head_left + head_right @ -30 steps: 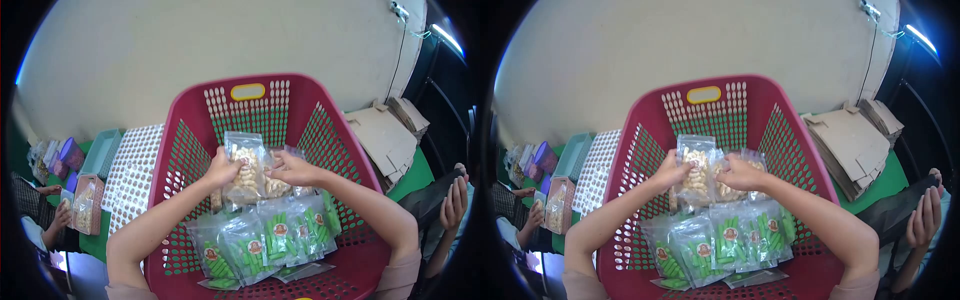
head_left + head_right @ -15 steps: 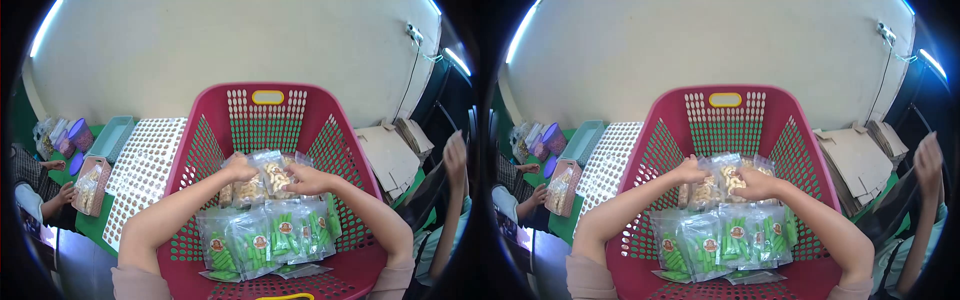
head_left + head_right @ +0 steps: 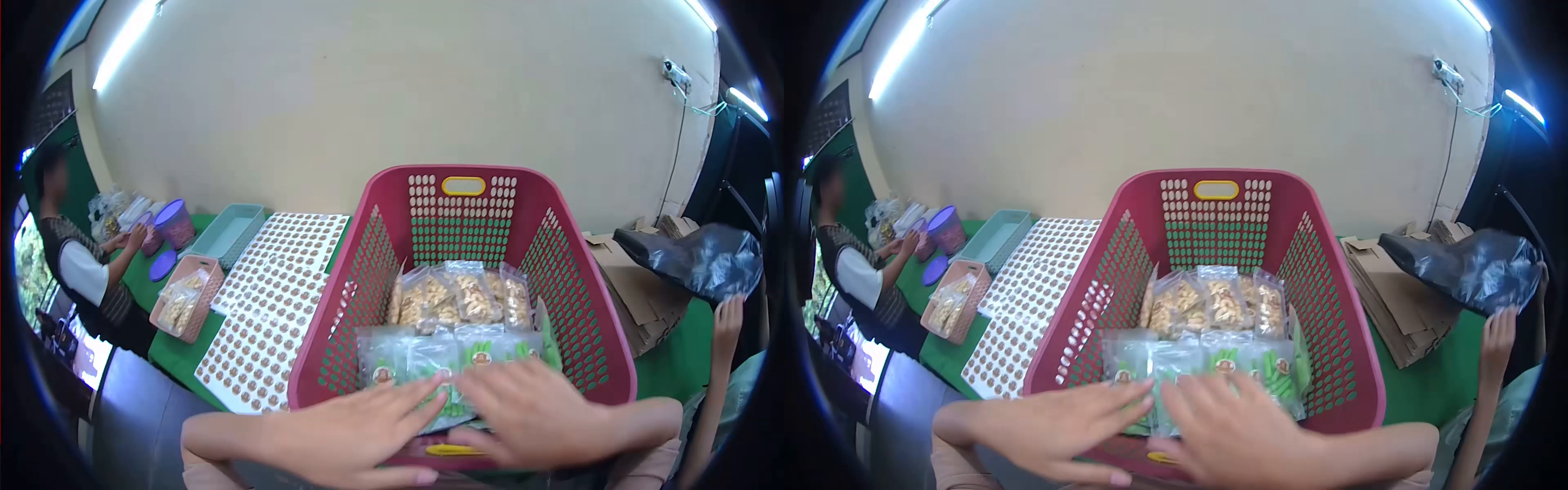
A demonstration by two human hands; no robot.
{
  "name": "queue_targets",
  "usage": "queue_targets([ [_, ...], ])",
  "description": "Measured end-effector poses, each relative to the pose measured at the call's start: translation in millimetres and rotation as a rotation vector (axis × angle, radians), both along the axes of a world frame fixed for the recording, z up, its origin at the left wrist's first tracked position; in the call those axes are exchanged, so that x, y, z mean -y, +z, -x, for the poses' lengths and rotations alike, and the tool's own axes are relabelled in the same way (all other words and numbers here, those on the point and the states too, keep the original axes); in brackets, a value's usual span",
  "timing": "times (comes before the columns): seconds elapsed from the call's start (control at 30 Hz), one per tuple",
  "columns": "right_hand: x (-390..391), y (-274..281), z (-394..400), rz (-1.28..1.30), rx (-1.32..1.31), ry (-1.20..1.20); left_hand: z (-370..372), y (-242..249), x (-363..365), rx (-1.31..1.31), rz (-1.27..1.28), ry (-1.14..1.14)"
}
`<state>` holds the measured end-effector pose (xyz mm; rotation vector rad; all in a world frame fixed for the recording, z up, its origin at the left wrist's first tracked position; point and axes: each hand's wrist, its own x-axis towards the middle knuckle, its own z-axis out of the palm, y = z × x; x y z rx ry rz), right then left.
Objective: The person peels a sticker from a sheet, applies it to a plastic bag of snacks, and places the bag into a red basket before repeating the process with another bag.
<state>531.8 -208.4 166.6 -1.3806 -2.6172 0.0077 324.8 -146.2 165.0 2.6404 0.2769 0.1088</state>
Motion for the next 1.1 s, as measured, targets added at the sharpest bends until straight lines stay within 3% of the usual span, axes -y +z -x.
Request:
queue_targets([
  [0.03, 17, -1, 11, 0.013, -0.015, 0.034, 12, 14, 23, -0.216, 0.081, 0.059],
  [0.1, 54, -6, 26, 0.168, -0.075, 0.049, 27, -7, 50, -0.151, -0.06, 0.042],
  [0.2, 71, -39, 42, 0.103, -0.041, 0.105, 29, -33, 76, -0.218, -0.249, 0.137],
  [0.23, 69, -55, 47, -0.041, 0.003, 0.064, 28, -47, 82, -0.218, -0.243, 0.158],
  [0.3, 64, -78, 52, -0.185, 0.046, 0.047, 25, -82, 89, 0.118, -0.312, 0.362],
  [0.37, 59, -89, 57, -0.51, -0.025, -0.036, 19, -105, 97, 0.155, -0.352, 0.48],
  [0.43, 62, -97, 58, -0.479, -0.077, -0.034, 19, -120, 106, 0.325, -0.364, 0.565],
  [0.57, 59, -109, 70, -0.581, -0.152, -0.139, 26, -142, 111, 0.853, 0.041, 0.502],
  [0.63, 56, -117, 79, -0.648, -0.305, -0.3, 36, -142, 118, 0.886, 0.018, 0.567],
  [0.7, 56, -116, 85, -0.651, -0.344, -0.294, 55, -146, 127, 0.856, 0.237, 0.573],
  [0.9, 53, -122, 89, -0.724, -0.343, -0.345, 148, -152, 173, 0.896, 0.146, 0.871],
  [0.97, 57, -114, 99, -0.727, -0.401, -0.358, 187, -156, 198, 0.915, 0.038, 1.107],
  [1.1, 64, -137, 124, -0.839, -1.101, -0.242, 265, -185, 244, 0.942, 0.014, 1.451],
])
